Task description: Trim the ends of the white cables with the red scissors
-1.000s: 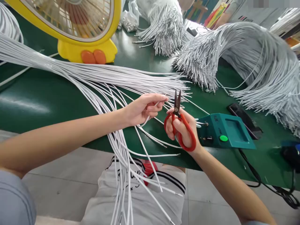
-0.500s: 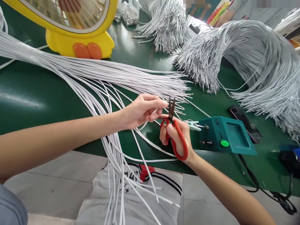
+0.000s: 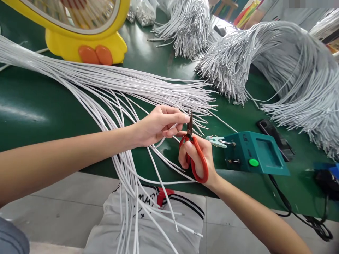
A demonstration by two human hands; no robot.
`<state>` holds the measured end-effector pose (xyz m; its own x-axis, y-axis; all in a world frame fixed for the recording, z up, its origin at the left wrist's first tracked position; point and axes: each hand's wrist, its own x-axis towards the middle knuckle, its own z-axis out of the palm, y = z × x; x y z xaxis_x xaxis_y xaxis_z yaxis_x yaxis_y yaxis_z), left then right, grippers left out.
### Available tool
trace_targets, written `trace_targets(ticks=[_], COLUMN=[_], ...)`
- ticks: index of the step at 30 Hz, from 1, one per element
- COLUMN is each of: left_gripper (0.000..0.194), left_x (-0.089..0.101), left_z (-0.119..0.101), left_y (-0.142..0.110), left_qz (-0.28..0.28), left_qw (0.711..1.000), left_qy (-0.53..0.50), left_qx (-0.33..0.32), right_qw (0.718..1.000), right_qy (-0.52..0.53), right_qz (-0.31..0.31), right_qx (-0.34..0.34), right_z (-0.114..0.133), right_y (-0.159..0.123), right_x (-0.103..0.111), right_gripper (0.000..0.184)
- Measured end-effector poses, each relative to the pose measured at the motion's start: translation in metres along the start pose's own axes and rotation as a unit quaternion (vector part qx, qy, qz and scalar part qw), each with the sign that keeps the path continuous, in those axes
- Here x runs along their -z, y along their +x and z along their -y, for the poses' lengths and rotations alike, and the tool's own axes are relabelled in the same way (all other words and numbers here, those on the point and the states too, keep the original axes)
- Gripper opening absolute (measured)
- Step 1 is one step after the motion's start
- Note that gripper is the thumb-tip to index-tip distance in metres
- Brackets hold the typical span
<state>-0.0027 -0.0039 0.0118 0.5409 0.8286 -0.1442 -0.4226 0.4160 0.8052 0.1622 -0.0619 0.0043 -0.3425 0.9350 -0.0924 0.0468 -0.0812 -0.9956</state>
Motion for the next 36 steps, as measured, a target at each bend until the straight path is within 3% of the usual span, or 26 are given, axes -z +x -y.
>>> trace_targets(ticks=[18, 23, 27, 29, 33, 36], left_gripper=[0.022, 0.016, 0.010, 0.009, 0.013, 0.014], left_x=[0.000, -0.002, -0.001, 0.000, 0.003, 0.002], left_z=[0.000, -0.004, -0.003, -0.002, 0.001, 0.001], left_y=[0.001, 0.001, -0.001, -0.002, -0.002, -0.002], left_qz=[0.003, -0.024, 0.013, 0.035, 0.054, 0.047], left_qw=[1.000, 0.998, 0.997, 0.995, 0.994, 0.995], left_qy=[-0.021, -0.050, -0.070, -0.086, -0.096, -0.084], left_qx=[0.012, 0.024, 0.030, 0.027, 0.016, 0.016], right_qw=[0.999, 0.994, 0.979, 0.972, 0.950, 0.884], right_qy=[-0.036, -0.026, -0.012, -0.010, -0.058, -0.188], right_qz=[-0.030, -0.073, -0.137, -0.174, -0.252, -0.350], right_qx=[0.002, 0.072, 0.149, 0.157, 0.173, 0.246], right_z=[0.002, 0.000, 0.006, 0.014, 0.034, 0.041], right_y=[-0.002, -0.004, -0.001, -0.005, -0.041, -0.085], right_x=[-0.004, 0.001, 0.008, 0.012, 0.036, 0.084], right_gripper=[0.029, 0.026, 0.029, 0.030, 0.033, 0.028])
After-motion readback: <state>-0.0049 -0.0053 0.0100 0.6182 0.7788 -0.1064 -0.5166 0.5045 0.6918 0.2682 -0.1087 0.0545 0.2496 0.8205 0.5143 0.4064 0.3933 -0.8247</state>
